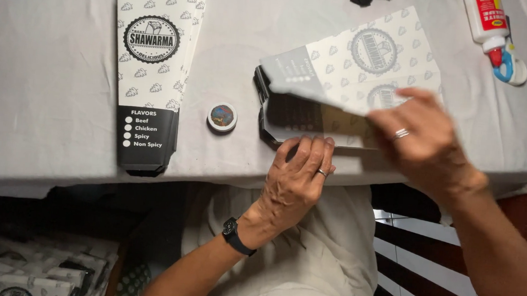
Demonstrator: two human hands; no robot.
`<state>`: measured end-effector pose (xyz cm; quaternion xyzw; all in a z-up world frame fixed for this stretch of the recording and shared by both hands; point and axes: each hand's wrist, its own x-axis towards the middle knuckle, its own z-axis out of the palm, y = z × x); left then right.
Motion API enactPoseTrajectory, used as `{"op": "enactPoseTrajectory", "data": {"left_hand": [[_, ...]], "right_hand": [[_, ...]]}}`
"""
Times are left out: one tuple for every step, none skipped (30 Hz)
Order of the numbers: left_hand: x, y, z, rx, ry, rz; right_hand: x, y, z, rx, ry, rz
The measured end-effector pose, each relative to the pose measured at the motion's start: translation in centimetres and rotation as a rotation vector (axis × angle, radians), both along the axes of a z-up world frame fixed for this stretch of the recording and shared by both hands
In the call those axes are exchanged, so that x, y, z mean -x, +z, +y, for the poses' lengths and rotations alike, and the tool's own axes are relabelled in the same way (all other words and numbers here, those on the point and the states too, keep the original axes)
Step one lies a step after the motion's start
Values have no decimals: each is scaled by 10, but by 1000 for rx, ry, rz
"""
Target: Folding printed paper sheets into shawarma packaging bags using hands and a small pressing tool.
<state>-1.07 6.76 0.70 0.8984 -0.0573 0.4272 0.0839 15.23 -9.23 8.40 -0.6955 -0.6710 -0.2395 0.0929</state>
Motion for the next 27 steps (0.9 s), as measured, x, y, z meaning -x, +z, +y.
{"op": "enactPoseTrajectory", "data": {"left_hand": [[0,1,1,-2,3,-1],[0,3,2,-10,8,-5],[0,4,2,-18,10,-9],[0,4,3,-19,10,-11],[-1,4,3,-22,1,-13],[-2,4,4,-24,-8,-16],[-3,5,3,-25,-13,-18],[-5,5,3,15,-20,-21],[-8,5,2,57,-27,-24],[-10,4,2,59,-31,-27],[-12,4,2,97,-35,-14],[-14,4,2,136,-39,-2],[-17,3,3,139,-36,1],[-20,3,4,113,10,22],[-25,2,4,88,48,40],[-25,1,3,90,43,40],[-26,1,2,55,100,86],[-28,1,1,19,157,132],[-28,-1,0,18,156,132],[-28,-2,-2,-3,176,148],[-28,-4,-3,-25,197,165],[-27,-5,-4,-27,197,166],[-27,-5,-5,-45,227,191],[-26,-5,-5,-64,258,215],[-26,-5,-6,-66,258,211],[-26,-5,-6,-75,270,215],[-25,-5,-6,-84,283,221]], "right_hand": [[-6,10,-8,-2,3,-1],[-11,20,-15,-79,-80,-49],[-17,31,-24,-156,-165,-96],[-14,35,-21,-158,-165,-98],[-11,40,-18,-189,-147,-69],[-8,45,-16,-220,-130,-41],[-4,37,-2,-220,-134,-44],[0,28,12,-149,-87,-74],[3,20,26,-77,-37,-103],[7,12,28,-75,-41,-107],[10,5,31,16,-13,-122],[13,-3,35,108,16,-137],[12,-1,35,111,19,-134],[11,2,35,133,21,-88],[9,4,34,156,15,-46],[7,3,33,159,11,-46],[4,2,32,194,-1,-28],[1,1,32,228,-13,-10],[-11,4,34,227,-13,-10],[-23,7,36,281,-55,103],[-35,9,37,333,-97,218],[-54,3,46,331,-96,219],[-73,-4,55,205,-119,242],[-93,-10,64,78,-142,265],[-104,-14,73,75,-142,262],[-116,-18,82,90,-204,353],[-128,-22,91,107,-265,446]]}}
